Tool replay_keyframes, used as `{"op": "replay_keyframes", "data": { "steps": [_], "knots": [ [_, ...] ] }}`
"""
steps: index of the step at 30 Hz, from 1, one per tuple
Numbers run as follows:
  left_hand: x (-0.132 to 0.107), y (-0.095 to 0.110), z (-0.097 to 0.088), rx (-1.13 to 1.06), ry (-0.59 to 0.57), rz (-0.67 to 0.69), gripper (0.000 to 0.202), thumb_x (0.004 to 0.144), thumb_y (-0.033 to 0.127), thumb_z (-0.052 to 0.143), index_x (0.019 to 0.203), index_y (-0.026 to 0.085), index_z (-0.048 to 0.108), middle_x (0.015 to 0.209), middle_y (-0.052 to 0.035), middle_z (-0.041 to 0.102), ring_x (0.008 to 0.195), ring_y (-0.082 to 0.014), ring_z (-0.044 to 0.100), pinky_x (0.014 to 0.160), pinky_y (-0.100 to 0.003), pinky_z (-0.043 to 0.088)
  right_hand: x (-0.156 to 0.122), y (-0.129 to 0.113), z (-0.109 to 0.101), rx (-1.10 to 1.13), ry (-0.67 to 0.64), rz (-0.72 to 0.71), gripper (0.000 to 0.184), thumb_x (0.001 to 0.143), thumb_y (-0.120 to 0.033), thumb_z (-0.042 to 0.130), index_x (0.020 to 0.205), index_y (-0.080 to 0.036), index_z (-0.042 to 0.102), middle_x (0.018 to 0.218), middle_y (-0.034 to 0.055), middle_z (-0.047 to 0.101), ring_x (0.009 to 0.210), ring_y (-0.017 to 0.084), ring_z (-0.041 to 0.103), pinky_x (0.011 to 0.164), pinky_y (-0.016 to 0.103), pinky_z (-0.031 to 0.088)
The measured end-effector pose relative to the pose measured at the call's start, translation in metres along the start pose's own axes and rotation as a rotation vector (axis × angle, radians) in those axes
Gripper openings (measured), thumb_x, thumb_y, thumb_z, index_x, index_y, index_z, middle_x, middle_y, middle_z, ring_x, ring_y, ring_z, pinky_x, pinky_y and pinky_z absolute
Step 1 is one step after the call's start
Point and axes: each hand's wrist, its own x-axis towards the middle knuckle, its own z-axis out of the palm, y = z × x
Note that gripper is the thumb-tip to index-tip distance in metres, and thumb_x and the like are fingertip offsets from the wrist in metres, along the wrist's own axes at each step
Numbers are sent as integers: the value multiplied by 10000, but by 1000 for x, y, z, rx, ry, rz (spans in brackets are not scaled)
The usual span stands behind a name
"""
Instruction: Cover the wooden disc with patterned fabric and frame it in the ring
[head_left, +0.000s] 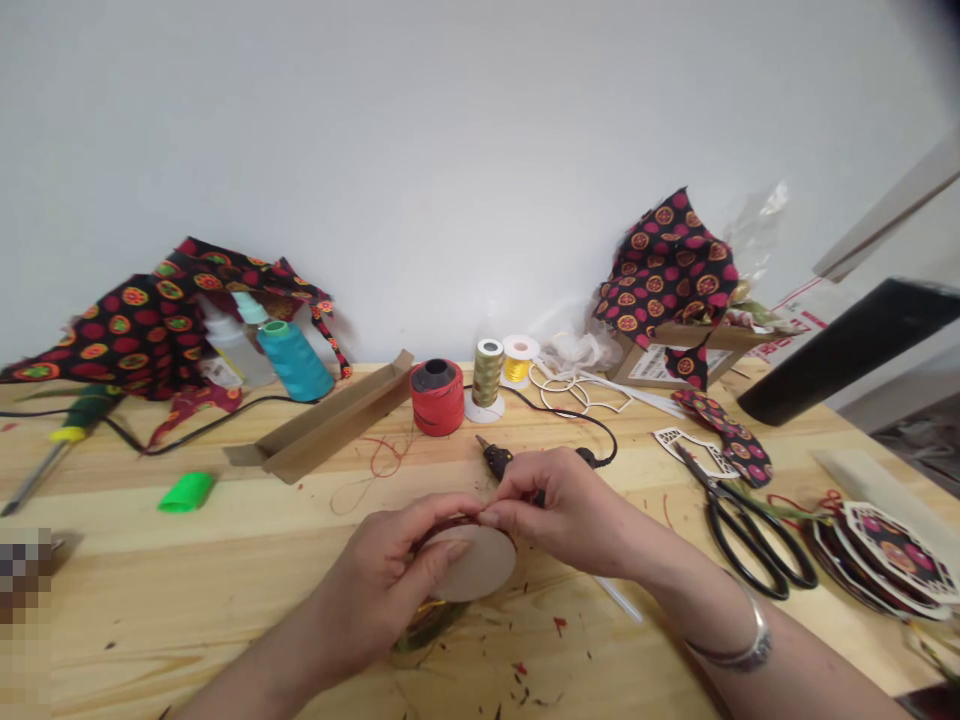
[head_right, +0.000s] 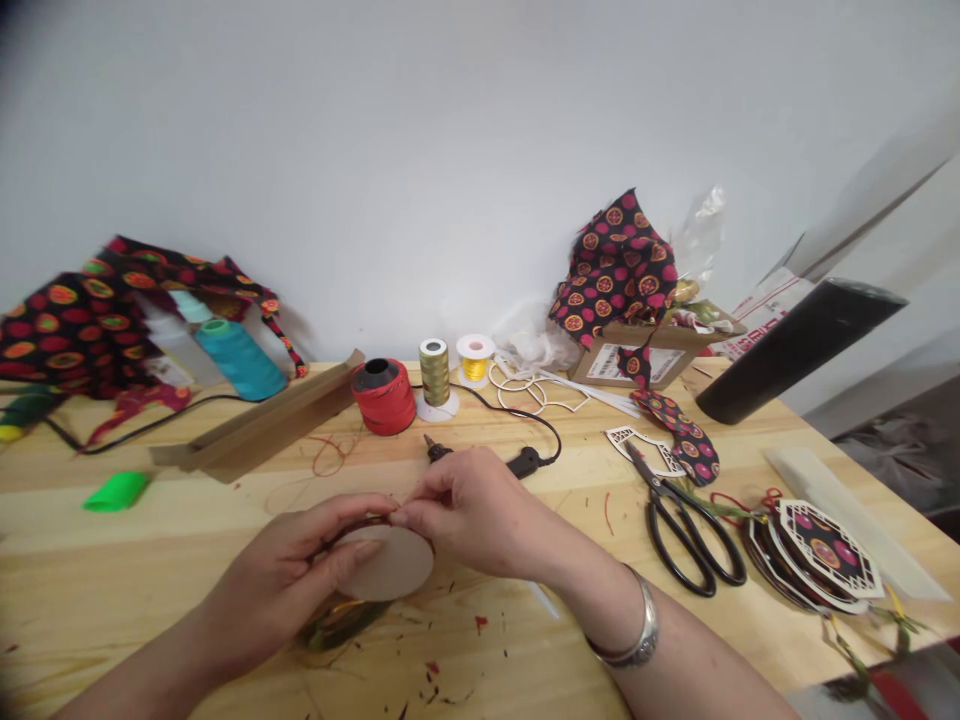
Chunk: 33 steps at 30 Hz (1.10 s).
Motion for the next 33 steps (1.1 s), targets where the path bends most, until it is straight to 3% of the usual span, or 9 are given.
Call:
{"op": "replay_keyframes", "data": {
  "steps": [8, 16, 21, 24, 28, 33],
  "knots": [
    [-2, -1, 0, 0, -10, -18, 309, 889, 192, 546, 1143, 355, 615, 1077, 66, 729, 954, -118, 677, 823, -170, 514, 1, 1, -2, 17, -36, -5, 324, 850, -321, 566, 584, -139, 603, 552, -32, 465, 542, 86, 387, 474, 205, 298],
    [0, 1, 0, -20, -36, -49, 266, 903, 234, 531, 1139, 317, 622, 1081, 23, 729, 967, -163, 676, 835, -235, 525, -1, -1, 1, -64, 4, -27, 257, 829, -298, 611, 634, -141, 667, 561, -19, 533, 555, 94, 441, 487, 213, 305],
    [-1, -1, 3, -189, -64, -113, 291, 917, 258, 519, 1197, 331, 550, 1097, 18, 721, 946, -156, 677, 774, -218, 531, -2, 0, 1, -115, 3, -65, 275, 840, -268, 601, 598, -142, 634, 562, -25, 519, 558, 88, 440, 492, 210, 302],
    [-3, -3, 5, -323, -106, -167, 324, 932, 287, 500, 1252, 334, 467, 996, 21, 738, 835, -143, 682, 683, -201, 525, -2, -1, 1, -142, -29, -79, 287, 852, -259, 596, 595, -142, 643, 568, -27, 507, 561, 83, 434, 502, 209, 302],
    [-5, -3, 6, -380, -126, -207, 326, 940, 305, 486, 1261, 331, 432, 895, 26, 730, 812, -146, 666, 664, -204, 510, -1, -4, 1, -190, -33, -110, 273, 850, -216, 600, 594, -139, 655, 558, -32, 496, 557, 76, 427, 513, 208, 302],
    [-4, -4, 6, -419, -116, -233, 329, 927, 303, 509, 1249, 318, 445, 966, 3, 732, 819, -153, 668, 665, -215, 513, 0, -2, 2, -183, -18, -125, 277, 862, -232, 600, 611, -138, 674, 559, -23, 528, 566, 83, 448, 520, 211, 316]
  ]
}}
